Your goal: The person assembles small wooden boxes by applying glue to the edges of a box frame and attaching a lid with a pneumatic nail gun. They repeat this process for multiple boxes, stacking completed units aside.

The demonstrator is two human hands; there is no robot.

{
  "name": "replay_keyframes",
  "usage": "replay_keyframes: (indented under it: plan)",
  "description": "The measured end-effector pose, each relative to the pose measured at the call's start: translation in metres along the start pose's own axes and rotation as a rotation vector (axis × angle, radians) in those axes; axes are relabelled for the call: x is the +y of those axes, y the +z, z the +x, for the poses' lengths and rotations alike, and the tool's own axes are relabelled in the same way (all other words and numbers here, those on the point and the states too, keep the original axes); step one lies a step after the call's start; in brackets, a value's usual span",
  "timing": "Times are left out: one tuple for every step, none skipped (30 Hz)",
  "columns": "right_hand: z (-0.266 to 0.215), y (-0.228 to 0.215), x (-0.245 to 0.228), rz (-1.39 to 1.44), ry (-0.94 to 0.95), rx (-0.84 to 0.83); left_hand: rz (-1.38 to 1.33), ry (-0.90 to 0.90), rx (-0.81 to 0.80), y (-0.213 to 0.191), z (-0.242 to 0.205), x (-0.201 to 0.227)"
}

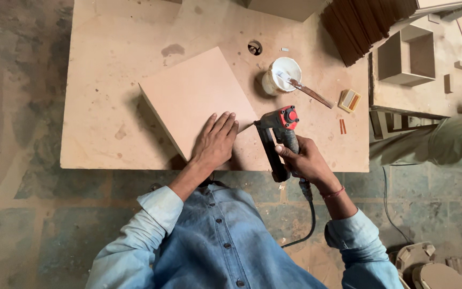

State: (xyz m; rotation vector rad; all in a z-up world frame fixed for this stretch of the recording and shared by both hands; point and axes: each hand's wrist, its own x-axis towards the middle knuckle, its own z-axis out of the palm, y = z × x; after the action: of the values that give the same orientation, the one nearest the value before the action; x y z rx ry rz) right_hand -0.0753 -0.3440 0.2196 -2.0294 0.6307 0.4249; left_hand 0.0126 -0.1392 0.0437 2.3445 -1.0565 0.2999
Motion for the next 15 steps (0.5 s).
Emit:
replay_keyframes:
  plan:
    - [-0.003, 0.002, -0.001, 0.030, 0.029, -0.006, -0.008, -0.001, 0.010, 0.000, -0.002, -0.001]
    - [-0.005, 0.005, -0.002, 0.055, 0.056, -0.017, -0.009, -0.025, 0.027, -0.001, -0.006, -0.002]
    - [-0.007, 0.009, -0.003, 0.080, 0.084, -0.028, -0.011, -0.049, 0.045, -0.004, -0.013, -0.003]
    - [-0.009, 0.013, -0.004, 0.080, 0.054, -0.062, -0.010, -0.075, 0.064, -0.008, -0.021, -0.005]
    - [-0.011, 0.018, -0.005, 0.080, 0.024, -0.096, -0.004, -0.077, 0.079, -0.015, -0.032, -0.009]
    - [-0.012, 0.023, -0.006, 0.082, -0.005, -0.130, 0.001, -0.078, 0.092, -0.022, -0.044, -0.012]
    - [-0.013, 0.027, -0.006, 0.078, 0.006, -0.144, 0.007, -0.079, 0.106, -0.029, -0.056, -0.016]
    - [-0.014, 0.030, -0.006, 0.076, 0.018, -0.154, -0.001, -0.083, 0.116, -0.035, -0.066, -0.019]
    - [-0.015, 0.033, -0.006, 0.074, 0.030, -0.164, -0.008, -0.088, 0.127, -0.040, -0.074, -0.022]
    - [-0.016, 0.035, -0.007, 0.055, 0.018, -0.160, -0.015, -0.093, 0.139, -0.043, -0.081, -0.024]
    - [-0.016, 0.037, -0.007, 0.035, 0.006, -0.156, -0.006, -0.089, 0.134, -0.045, -0.084, -0.025]
    - [-0.016, 0.038, -0.008, 0.016, -0.006, -0.153, 0.005, -0.085, 0.129, -0.046, -0.087, -0.026]
    - [-0.017, 0.040, -0.009, 0.001, -0.007, -0.150, 0.015, -0.081, 0.124, -0.047, -0.089, -0.027]
    - [-0.017, 0.040, -0.010, -0.014, -0.009, -0.144, 0.016, -0.081, 0.120, -0.047, -0.088, -0.026]
    - [-0.018, 0.040, -0.011, -0.030, -0.011, -0.138, 0.018, -0.082, 0.117, -0.046, -0.087, -0.026]
